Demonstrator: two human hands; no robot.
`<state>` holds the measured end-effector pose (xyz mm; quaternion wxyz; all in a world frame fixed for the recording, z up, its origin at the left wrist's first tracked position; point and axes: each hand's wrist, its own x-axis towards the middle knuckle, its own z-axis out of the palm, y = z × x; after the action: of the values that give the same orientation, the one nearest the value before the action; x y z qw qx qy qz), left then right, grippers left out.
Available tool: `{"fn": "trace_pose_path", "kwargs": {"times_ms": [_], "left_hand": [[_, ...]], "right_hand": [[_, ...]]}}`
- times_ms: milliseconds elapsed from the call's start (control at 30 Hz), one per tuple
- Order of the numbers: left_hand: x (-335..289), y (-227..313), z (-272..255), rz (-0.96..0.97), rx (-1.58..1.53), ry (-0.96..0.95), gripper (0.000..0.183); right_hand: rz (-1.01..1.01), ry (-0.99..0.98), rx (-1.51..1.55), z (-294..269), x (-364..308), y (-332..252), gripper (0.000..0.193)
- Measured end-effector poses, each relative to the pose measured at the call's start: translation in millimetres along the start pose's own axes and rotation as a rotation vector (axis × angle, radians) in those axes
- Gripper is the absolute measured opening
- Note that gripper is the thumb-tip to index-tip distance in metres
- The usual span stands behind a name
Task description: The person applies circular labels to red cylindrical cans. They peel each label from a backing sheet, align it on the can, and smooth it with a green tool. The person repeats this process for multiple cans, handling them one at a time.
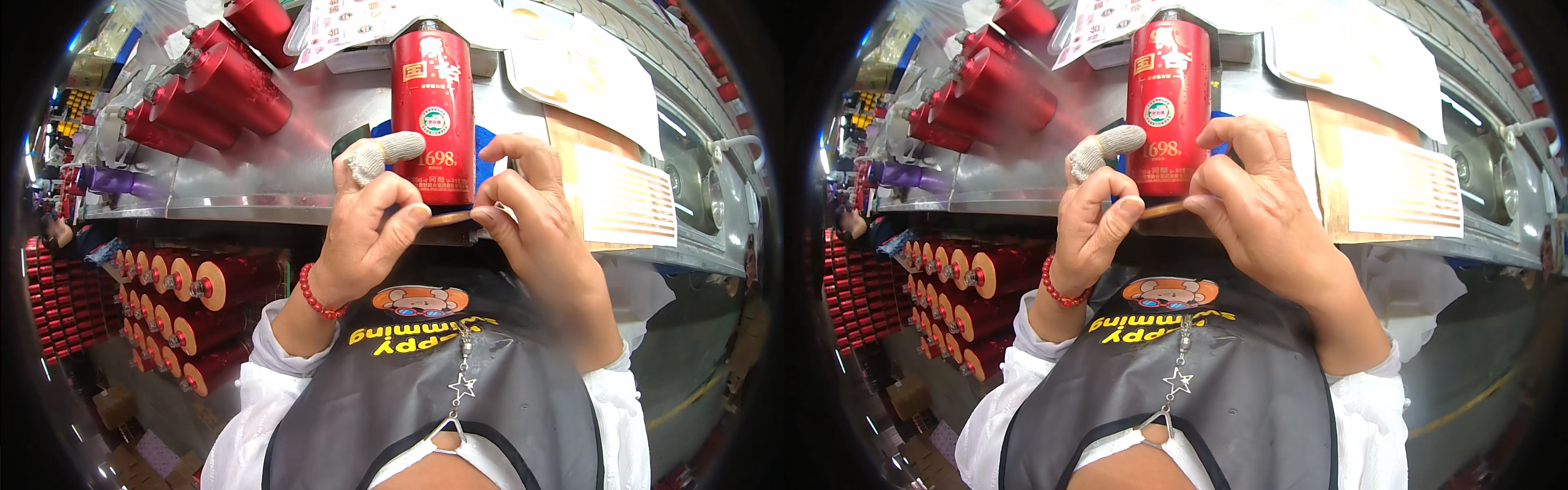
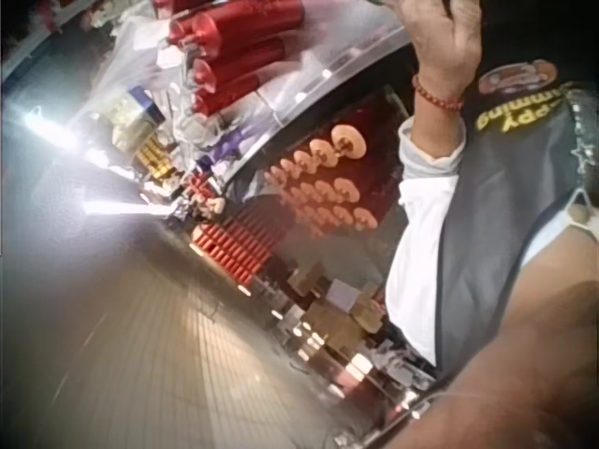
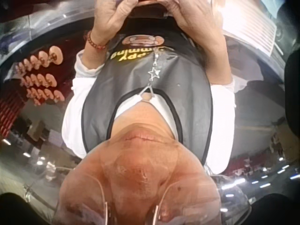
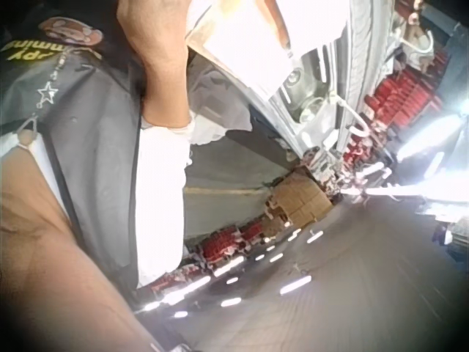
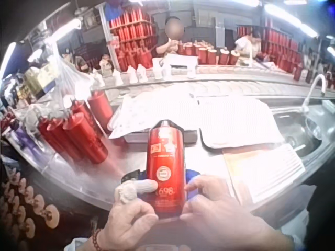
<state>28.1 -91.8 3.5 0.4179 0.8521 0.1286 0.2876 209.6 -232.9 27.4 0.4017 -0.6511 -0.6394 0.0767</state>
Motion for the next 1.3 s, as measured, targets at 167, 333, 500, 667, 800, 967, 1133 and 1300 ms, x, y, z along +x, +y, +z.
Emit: {"fn": "trace_pose_path", "kwargs": {"times_ms": [167,333,500,667,800,967,1133,1300], "left_hand": [[-2,-11,-1,-0.036,0.084,0.095,0.021],[-2,-22,0,-0.044,0.102,0.123,0.028],[-4,-32,-7,-0.145,-0.010,0.032,0.030],[-4,-30,1,-0.088,0.008,0.088,0.028],[-3,-33,1,-0.122,-0.022,0.069,0.025],[-1,-32,3,-0.128,-0.100,0.107,0.026],[-1,-31,0,-0.163,-0.103,0.060,0.025],[2,-30,-1,-0.139,-0.064,0.060,0.026]], "right_hand": [[0.038,0.005,0.020,16,5,11,0.017],[0.103,0.018,0.093,24,4,17,0.016],[0.162,0.008,0.156,25,4,16,0.016],[0.198,0.011,0.179,27,3,17,0.016],[0.209,0.013,0.173,27,1,20,0.016],[0.217,0.018,0.183,28,0,20,0.016],[0.220,0.027,0.191,27,-1,20,0.016],[0.217,0.031,0.191,28,-1,20,0.016]]}}
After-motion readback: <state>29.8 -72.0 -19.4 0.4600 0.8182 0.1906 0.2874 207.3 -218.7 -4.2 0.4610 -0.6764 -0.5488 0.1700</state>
